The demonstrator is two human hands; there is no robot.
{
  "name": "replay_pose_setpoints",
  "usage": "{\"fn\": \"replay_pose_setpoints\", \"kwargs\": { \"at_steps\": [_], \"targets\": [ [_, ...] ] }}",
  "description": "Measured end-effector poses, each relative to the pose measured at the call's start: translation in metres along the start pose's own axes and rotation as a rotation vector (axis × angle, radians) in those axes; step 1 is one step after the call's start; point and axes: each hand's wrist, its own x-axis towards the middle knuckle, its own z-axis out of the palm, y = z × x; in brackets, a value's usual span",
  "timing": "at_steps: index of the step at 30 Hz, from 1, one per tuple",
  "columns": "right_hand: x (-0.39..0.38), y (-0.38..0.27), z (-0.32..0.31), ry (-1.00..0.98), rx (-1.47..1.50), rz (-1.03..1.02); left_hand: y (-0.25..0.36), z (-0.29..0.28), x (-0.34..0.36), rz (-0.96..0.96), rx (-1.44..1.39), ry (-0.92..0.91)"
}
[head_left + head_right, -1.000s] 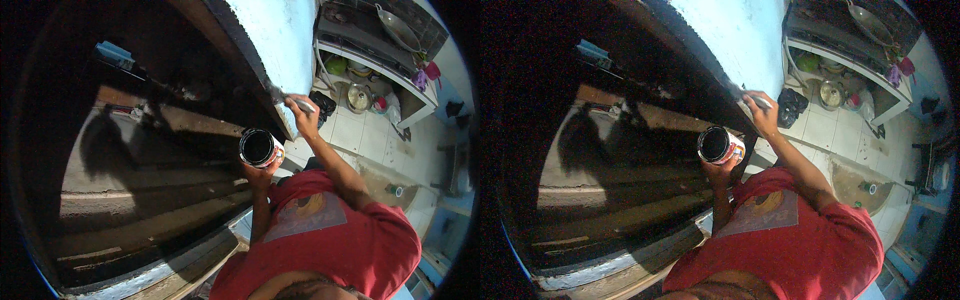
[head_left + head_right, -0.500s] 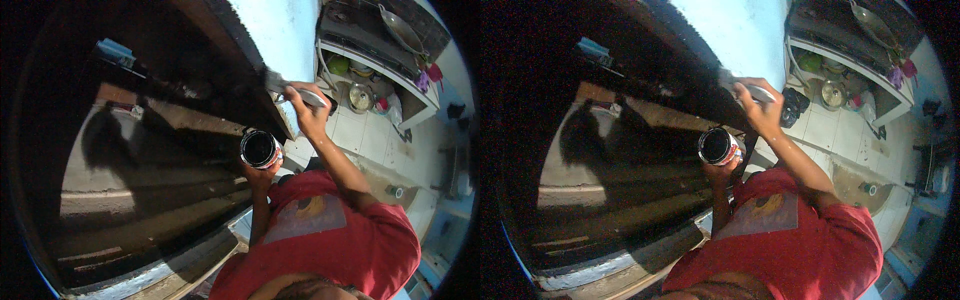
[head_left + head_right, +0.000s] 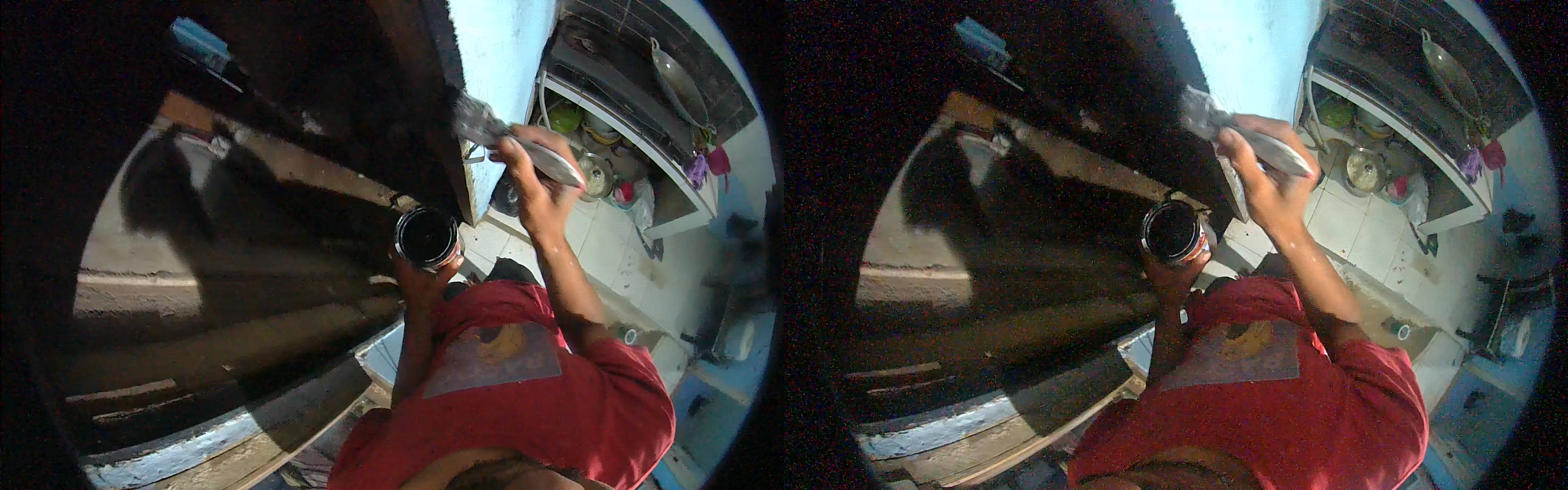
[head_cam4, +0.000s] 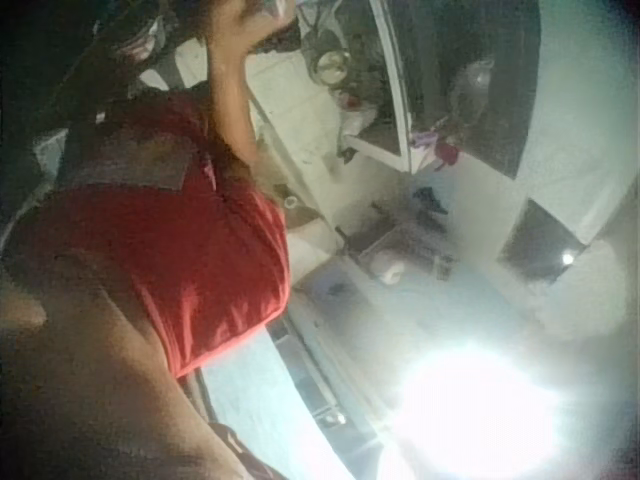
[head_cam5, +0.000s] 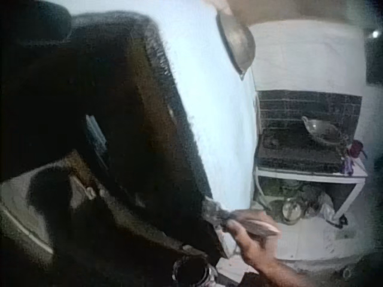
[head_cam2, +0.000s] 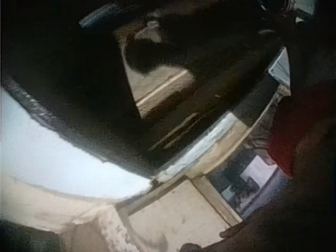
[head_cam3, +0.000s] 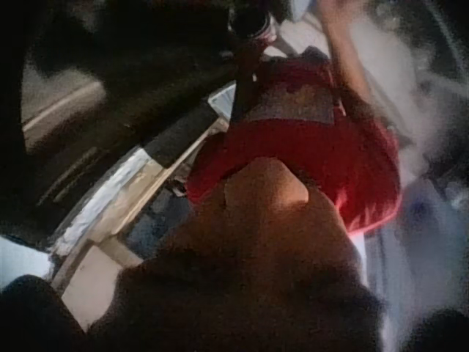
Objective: The person paints a wooden door frame and adjacent wall trim black using a paintbrush and a small paint can. They repeatedly dip the brush into the can and apply paint to the upper and lower sections of the frame, working methodically along the edges.
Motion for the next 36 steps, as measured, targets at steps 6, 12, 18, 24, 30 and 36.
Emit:
{"fn": "replay_pose_setpoints", "kwargs": {
  "at_steps": [6,12,18,24,30,36],
  "targets": [
    [-0.042,-0.025,-0.035,-0.107,-0.183,0.214,-0.018,0.001,-0.003,0.1,0.099,-0.006],
    [-0.053,-0.052,-0.05,-0.427,-0.404,0.125,-0.009,0.01,-0.004,0.172,0.005,-0.112],
    [-0.055,-0.052,-0.043,-0.685,-0.634,0.215,-0.001,0.03,-0.008,0.116,-0.096,-0.182],
    [-0.065,-0.014,-0.035,-0.868,-0.972,0.218,-0.023,0.04,-0.009,0.233,0.031,-0.204],
    [-0.066,-0.026,-0.036,-0.815,-0.901,0.1,-0.016,0.043,-0.009,0.268,0.009,-0.177],
    [-0.056,-0.049,-0.043,-0.688,-0.702,0.138,-0.004,0.041,-0.008,0.205,-0.022,-0.181]
  ]
}}
